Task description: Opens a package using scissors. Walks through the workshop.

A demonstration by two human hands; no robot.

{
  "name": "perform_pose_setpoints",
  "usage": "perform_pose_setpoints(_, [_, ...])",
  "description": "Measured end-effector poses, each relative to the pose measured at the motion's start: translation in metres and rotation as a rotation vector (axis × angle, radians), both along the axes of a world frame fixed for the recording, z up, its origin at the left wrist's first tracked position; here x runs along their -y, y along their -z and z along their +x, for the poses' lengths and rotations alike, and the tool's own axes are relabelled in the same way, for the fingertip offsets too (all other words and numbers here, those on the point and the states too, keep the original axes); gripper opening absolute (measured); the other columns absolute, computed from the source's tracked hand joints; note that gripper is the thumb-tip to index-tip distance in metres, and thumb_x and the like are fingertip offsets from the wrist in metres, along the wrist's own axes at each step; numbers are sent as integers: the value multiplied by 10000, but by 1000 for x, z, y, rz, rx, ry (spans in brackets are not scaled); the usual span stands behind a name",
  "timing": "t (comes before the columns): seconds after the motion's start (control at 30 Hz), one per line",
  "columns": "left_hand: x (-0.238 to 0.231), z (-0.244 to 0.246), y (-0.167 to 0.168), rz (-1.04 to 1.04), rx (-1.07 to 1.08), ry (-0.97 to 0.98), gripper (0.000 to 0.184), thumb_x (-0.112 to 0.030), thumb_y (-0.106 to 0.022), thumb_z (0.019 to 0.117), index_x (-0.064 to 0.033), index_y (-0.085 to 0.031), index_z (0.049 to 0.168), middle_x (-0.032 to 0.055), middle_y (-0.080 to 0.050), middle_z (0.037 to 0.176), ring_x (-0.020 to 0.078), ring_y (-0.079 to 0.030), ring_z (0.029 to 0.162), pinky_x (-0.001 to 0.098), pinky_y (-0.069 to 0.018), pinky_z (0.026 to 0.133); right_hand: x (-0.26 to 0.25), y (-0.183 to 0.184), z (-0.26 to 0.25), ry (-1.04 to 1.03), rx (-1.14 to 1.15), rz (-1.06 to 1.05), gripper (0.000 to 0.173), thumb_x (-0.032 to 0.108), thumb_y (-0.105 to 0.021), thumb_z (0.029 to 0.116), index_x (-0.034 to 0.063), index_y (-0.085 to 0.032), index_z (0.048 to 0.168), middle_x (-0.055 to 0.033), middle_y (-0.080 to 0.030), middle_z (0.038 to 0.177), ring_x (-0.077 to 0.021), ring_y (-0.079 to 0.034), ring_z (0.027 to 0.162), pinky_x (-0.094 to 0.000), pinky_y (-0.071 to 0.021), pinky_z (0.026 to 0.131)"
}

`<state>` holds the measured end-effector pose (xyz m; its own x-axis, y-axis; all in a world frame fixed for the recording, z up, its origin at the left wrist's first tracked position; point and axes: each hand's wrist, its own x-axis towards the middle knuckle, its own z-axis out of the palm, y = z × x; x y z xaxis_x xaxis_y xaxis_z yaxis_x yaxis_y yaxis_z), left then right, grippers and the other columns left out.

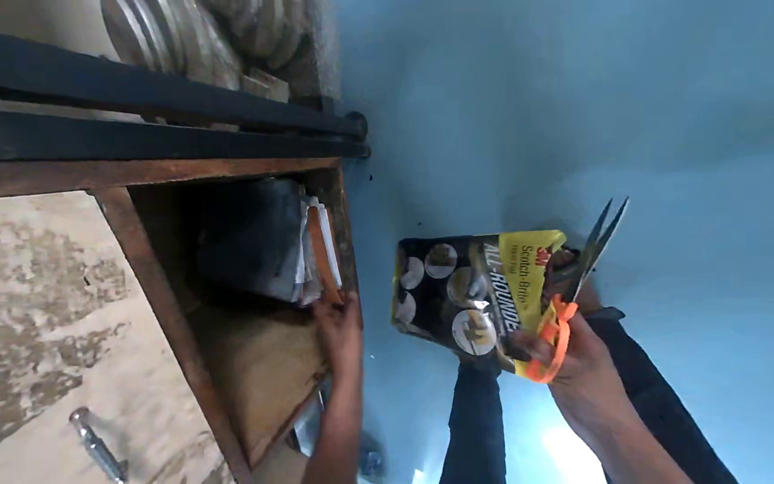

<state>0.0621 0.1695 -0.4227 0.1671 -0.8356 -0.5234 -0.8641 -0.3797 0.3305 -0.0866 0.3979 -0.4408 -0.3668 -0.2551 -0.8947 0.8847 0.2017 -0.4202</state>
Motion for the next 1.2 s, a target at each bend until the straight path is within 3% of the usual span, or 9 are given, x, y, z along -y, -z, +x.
perform_pose_setpoints(0.1, [-41,-10,8,277,-165,-197,566,-441,-522,1058,-56,-477,1470,202,-536,1433,350,-540,1278,561,-461,1022,-3,-1,-2,-57,37,-73,667,119,-797,717,124,-564,1342,-61,-716,1045,-145,-718,898,-302,-625,733])
perform_pose_setpoints(0.2, [-37,-8,22,319,-151,-82,380,-330,-558,1060,-28,-638,1276,149,-659,1189,247,-608,1055,469,-495,897,-6,-2,-7,-91,47,-92,667,150,-818,687,127,-585,1312,-50,-720,1034,-132,-718,893,-288,-622,734])
perform_pose_setpoints(0.33, [0,-1,1,473,-295,-32,235,-194,-574,1050,-62,-623,1238,53,-679,1049,113,-643,866,299,-553,754,-12,-1,-11,-109,40,-103,604,81,-773,750,141,-592,1324,-40,-713,1070,-121,-711,925,-272,-619,760])
perform_pose_setpoints(0.5, [21,12,-29,374,-409,6,329,-17,-572,1014,-63,-560,1339,70,-683,1139,146,-674,980,333,-575,869,-6,1,-13,-139,-41,-67,497,77,-762,800,112,-606,1270,-47,-720,1002,-125,-709,863,-270,-610,724])
perform_pose_setpoints(0.63, [16,23,-40,312,-408,-19,337,10,-545,1014,-42,-537,1346,62,-682,1114,115,-674,949,293,-579,842,-10,8,-21,-65,-116,-39,512,112,-728,841,106,-559,1324,-38,-691,1051,-113,-686,898,-259,-595,742])
perform_pose_setpoints(0.73, [8,30,-43,309,-391,-50,377,26,-540,1009,-33,-512,1380,56,-681,1138,96,-676,958,267,-580,831,-13,7,-23,-27,-96,-58,454,35,-691,878,86,-559,1309,-57,-730,1030,-130,-712,915,-266,-601,769])
perform_pose_setpoints(0.97, [2,35,-42,287,-380,-59,323,19,-548,1009,-46,-538,1325,25,-692,1069,67,-680,882,236,-584,762,-10,3,-23,-144,-119,-99,470,-22,-706,831,94,-592,1272,-40,-732,970,-116,-705,844,-239,-593,703])
perform_pose_setpoints(1.07, [5,35,-42,291,-400,-39,329,35,-561,997,-45,-554,1316,33,-696,1083,81,-684,920,251,-586,806,-10,2,-23,-213,-88,-116,489,15,-755,804,109,-609,1262,-33,-720,964,-113,-697,829,-247,-596,690])
perform_pose_setpoints(1.2, [9,33,-44,305,-365,22,294,47,-603,970,-45,-582,1248,37,-709,1007,83,-685,848,248,-586,749,-6,-1,-20,-258,-57,-103,465,34,-751,746,129,-640,1187,-12,-720,875,-76,-670,710,-224,-560,587])
